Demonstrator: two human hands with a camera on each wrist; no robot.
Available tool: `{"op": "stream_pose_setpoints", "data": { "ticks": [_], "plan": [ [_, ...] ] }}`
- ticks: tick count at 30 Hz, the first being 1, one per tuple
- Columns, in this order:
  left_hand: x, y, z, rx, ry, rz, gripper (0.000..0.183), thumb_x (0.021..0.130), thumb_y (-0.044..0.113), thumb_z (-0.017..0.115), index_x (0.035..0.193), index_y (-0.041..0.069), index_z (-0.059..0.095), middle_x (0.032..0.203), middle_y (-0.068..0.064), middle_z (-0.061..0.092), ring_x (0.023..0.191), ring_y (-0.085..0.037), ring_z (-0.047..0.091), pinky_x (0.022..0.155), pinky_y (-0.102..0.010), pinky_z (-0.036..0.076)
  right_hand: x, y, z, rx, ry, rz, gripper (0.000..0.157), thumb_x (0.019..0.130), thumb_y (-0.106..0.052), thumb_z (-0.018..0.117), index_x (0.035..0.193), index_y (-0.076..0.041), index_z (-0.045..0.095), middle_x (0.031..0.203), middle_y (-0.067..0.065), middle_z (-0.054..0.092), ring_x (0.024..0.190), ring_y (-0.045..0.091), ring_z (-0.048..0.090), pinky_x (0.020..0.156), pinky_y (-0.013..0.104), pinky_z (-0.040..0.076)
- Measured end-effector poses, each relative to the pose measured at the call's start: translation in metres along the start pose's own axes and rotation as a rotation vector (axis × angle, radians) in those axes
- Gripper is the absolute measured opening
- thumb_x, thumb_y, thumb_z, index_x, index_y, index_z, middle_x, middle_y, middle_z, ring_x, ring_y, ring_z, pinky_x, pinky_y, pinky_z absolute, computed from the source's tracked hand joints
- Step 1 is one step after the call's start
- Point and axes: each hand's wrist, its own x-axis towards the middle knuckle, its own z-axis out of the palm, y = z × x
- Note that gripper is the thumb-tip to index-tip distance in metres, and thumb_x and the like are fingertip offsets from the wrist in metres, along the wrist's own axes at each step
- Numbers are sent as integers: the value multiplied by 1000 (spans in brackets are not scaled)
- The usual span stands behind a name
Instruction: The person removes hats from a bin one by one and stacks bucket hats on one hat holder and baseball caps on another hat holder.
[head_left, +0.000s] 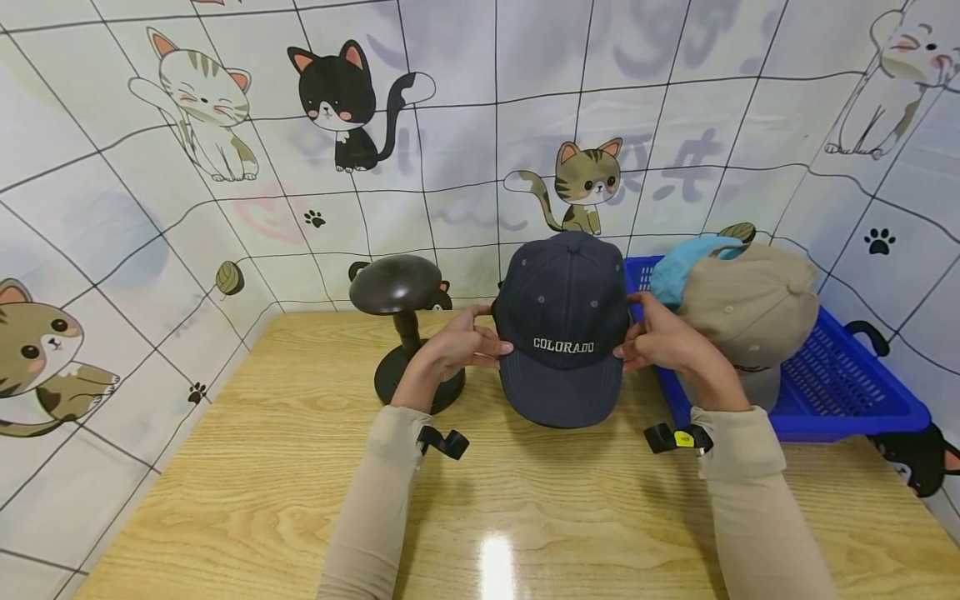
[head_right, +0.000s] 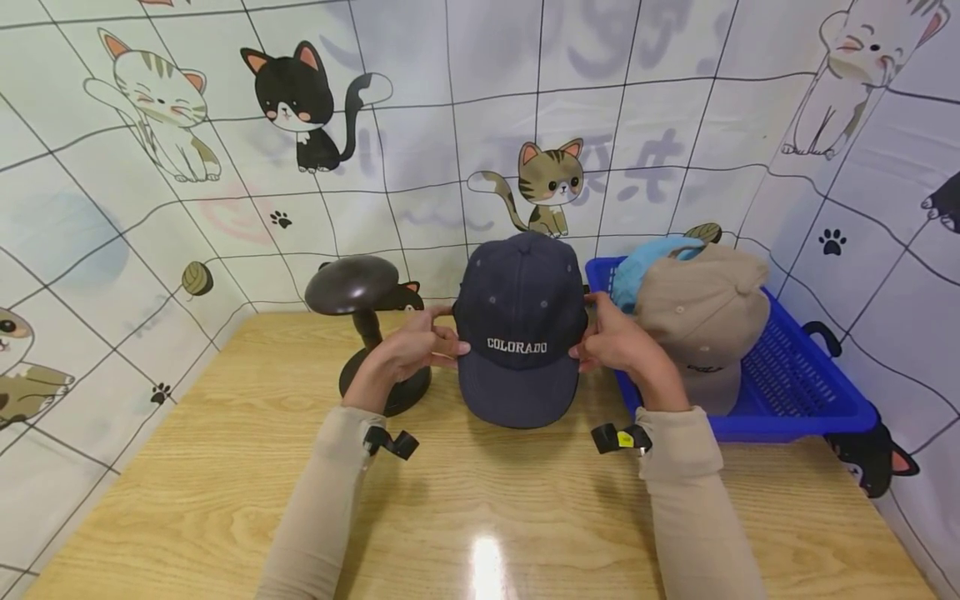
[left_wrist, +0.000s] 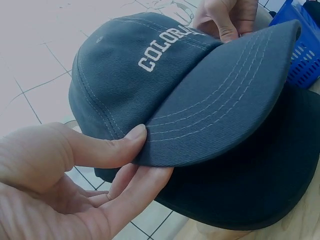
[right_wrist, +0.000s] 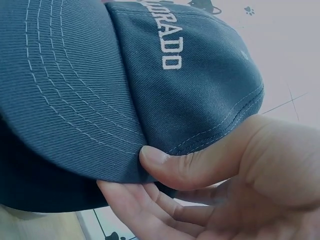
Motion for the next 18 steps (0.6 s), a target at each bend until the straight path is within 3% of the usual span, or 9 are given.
{"op": "stream_pose_setpoints", "data": {
  "ticks": [11, 18],
  "plan": [
    [-1, 0, -1, 4, 8, 6, 93, 92, -4, 73, 164, 14, 17, 93, -10, 66, 80, -22, 69, 78, -37, 64, -1, -2, 1, 35, -3, 1, 97, 92, 13, 58, 161, 4, -10, 90, 15, 60, 92, 19, 72, 77, 40, 64],
    [-2, 4, 0, 19, 13, 11, 94, 90, -5, 74, 164, 14, 18, 95, -10, 63, 82, -22, 70, 82, -41, 64, 0, -4, 0, 5, 3, -7, 99, 90, 13, 60, 160, 5, -9, 84, 11, 57, 95, 22, 72, 79, 42, 64]
  ]
}}
